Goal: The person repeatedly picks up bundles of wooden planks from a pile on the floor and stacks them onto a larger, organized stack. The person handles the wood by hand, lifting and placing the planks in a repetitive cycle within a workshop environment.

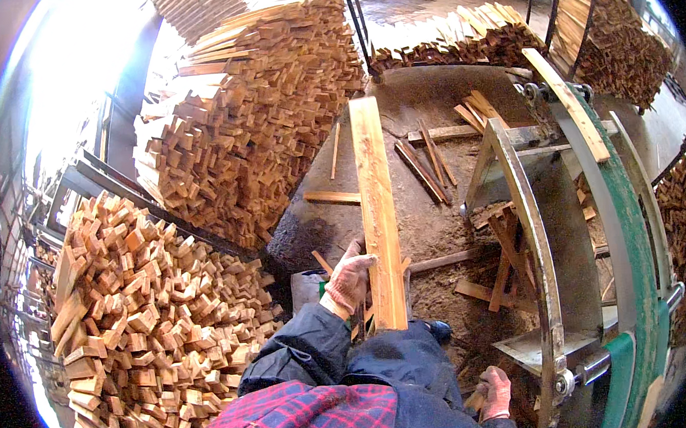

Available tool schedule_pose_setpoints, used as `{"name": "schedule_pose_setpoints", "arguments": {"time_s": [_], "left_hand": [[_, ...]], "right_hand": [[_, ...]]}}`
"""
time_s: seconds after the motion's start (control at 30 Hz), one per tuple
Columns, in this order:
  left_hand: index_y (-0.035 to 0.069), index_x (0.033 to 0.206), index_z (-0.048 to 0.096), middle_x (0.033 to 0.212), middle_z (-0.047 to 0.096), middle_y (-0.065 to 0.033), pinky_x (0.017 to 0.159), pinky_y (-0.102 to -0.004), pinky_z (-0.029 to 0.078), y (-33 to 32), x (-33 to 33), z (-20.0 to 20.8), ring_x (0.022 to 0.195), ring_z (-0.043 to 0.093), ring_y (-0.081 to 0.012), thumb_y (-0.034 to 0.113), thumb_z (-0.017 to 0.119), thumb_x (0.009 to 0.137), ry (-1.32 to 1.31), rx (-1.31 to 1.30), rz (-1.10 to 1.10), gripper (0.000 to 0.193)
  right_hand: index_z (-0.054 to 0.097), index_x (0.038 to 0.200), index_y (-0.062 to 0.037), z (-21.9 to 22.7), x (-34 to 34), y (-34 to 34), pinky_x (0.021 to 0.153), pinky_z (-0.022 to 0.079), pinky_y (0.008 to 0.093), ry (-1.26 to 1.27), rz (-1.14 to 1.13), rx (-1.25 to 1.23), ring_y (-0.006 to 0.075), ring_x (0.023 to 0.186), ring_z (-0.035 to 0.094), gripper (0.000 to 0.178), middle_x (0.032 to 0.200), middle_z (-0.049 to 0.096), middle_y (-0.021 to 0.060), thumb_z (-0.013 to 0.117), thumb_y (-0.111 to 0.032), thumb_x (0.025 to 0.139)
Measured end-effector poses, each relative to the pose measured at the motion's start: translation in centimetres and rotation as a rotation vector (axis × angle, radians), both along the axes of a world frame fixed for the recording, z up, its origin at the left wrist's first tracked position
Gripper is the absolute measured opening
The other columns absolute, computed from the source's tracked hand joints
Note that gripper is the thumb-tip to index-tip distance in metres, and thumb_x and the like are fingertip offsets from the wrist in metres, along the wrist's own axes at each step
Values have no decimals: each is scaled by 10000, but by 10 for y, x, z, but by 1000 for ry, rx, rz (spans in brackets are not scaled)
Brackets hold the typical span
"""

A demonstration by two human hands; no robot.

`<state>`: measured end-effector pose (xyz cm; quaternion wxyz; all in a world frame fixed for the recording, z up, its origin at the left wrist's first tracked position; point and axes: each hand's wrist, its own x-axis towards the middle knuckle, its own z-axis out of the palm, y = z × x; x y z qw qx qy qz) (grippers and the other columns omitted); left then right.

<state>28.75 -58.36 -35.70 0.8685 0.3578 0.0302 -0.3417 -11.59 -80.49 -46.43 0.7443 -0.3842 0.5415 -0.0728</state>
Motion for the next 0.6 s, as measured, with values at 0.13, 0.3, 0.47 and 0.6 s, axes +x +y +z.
{"name": "schedule_pose_setpoints", "arguments": {"time_s": [0.13, 0.3, 0.47, 0.6], "left_hand": [[0, 1320, 416, 1155, 585, -205, 896, -519, 524, 3, 10, 13, 1033, 615, -380, 7, 571, 730, -79, 24, 52, 609], [-40, 1298, 416, 1130, 611, -225, 908, -462, 532, -5, 12, 7, 985, 648, -361, 35, 539, 766, -7, 60, 19, 551], [-32, 1232, 467, 1115, 612, -164, 881, -409, 543, -19, 5, -25, 991, 635, -290, -16, 508, 763, 173, 112, -57, 470], [-22, 1253, 455, 1121, 606, -155, 900, -402, 528, -35, 6, -54, 989, 627, -279, -12, 517, 754, 150, 81, -70, 503]], "right_hand": [[624, 1005, -39, 76, 36, 15, 594, 435, 278, 22, 145, -54, 112, 640, 496, 286, 780, 563, 7, 642, -287, 863], [628, 1096, -24, 33, 0, 14, 667, 490, 288, 56, -38, -36, 143, 793, 590, 291, 921, 631, 59, 635, -227, 887], [627, 1116, -19, 48, -15, 24, 604, 486, 283, 170, -69, -53, 143, 755, 584, 325, 886, 624, 32, 642, -254, 891], [646, 1090, -36, 46, -19, 22, 594, 449, 266, 170, -49, -62, 115, 746, 564, 309, 833, 609, 9, 641, -275, 895]]}}
